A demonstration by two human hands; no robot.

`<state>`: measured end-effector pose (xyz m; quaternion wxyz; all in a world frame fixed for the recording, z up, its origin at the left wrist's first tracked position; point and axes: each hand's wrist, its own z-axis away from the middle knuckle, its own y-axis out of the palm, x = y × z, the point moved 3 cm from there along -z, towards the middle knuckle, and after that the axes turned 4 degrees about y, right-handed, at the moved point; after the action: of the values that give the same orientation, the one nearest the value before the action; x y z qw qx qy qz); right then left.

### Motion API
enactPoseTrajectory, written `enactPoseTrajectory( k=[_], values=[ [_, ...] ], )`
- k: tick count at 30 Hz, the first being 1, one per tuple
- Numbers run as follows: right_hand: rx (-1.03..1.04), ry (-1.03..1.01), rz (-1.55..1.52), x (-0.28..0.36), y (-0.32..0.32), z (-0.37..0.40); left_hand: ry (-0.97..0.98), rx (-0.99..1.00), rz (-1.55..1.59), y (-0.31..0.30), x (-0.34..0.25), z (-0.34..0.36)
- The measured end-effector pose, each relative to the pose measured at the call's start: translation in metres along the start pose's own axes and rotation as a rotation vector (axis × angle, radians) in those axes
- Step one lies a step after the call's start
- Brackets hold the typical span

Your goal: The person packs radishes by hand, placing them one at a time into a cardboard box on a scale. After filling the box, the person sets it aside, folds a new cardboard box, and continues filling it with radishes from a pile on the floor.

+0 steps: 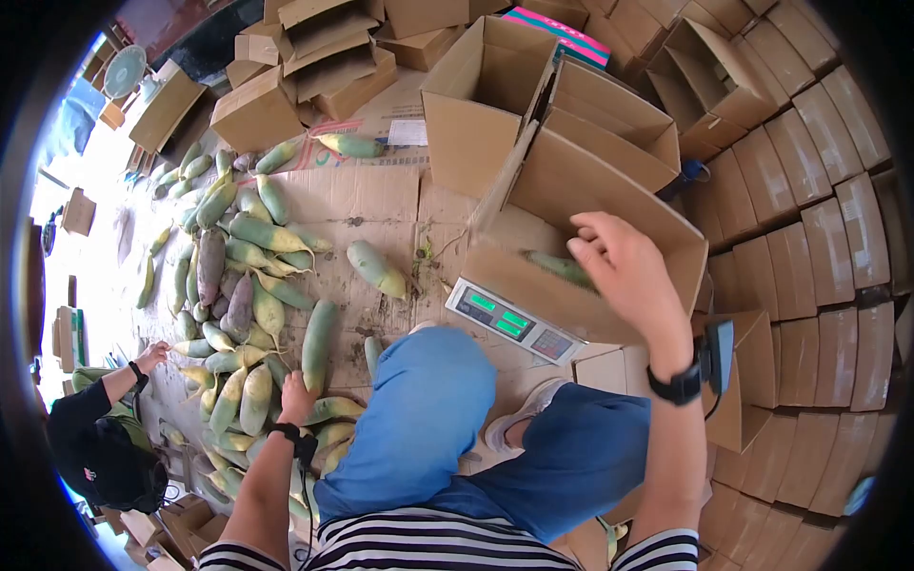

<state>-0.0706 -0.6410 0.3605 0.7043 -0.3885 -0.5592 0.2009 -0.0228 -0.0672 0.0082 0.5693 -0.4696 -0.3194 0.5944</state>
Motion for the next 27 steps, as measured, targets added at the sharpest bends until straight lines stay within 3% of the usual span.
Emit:
enactPoseTrajectory(
  k=[3, 6, 8, 13, 15, 17, 19, 21, 23, 27],
  values=[
    [0.077, -0.131, -0.156, 0.036, 0.022, 0.017, -0.075, -0.124, 0.065, 0.005, 0.001, -0.025],
    [0.068, -0.225, -0.153, 0.037, 0.046, 0.020, -0.140, -0.050, 0.153, 0.025, 0.005, -0.040],
    [0.084, -0.286, 0.006, 0.034, 0.051, 0.024, -0.166, -0.005, 0.197, 0.036, 0.011, -0.047],
    [-0.010, -0.209, -0.109, 0.026, 0.048, 0.019, -0.162, -0.083, 0.018, 0.035, 0.013, -0.052],
    [-0.024, -0.223, -0.008, 0.022, 0.051, 0.019, -0.297, 0.060, 0.025, 0.024, 0.000, -0.054],
    [0.003, -0.171, 0.015, 0.018, 0.062, 0.022, -0.286, 0.090, 0.002, 0.019, -0.023, -0.051],
    [0.059, -0.317, 0.098, 0.024, 0.072, 0.027, -0.281, -0.031, -0.050, 0.009, -0.046, -0.041],
    [0.074, -0.325, 0.122, 0.024, 0.081, 0.031, -0.232, -0.098, -0.021, 0.035, -0.030, -0.048],
    [0.106, -0.381, 0.155, 0.026, 0.088, 0.034, -0.279, -0.024, 0.126, 0.047, -0.024, -0.052],
    [0.162, -0.367, 0.200, 0.022, 0.099, 0.037, -0.192, 0.154, -0.081, 0.025, -0.048, -0.053]
  ],
)
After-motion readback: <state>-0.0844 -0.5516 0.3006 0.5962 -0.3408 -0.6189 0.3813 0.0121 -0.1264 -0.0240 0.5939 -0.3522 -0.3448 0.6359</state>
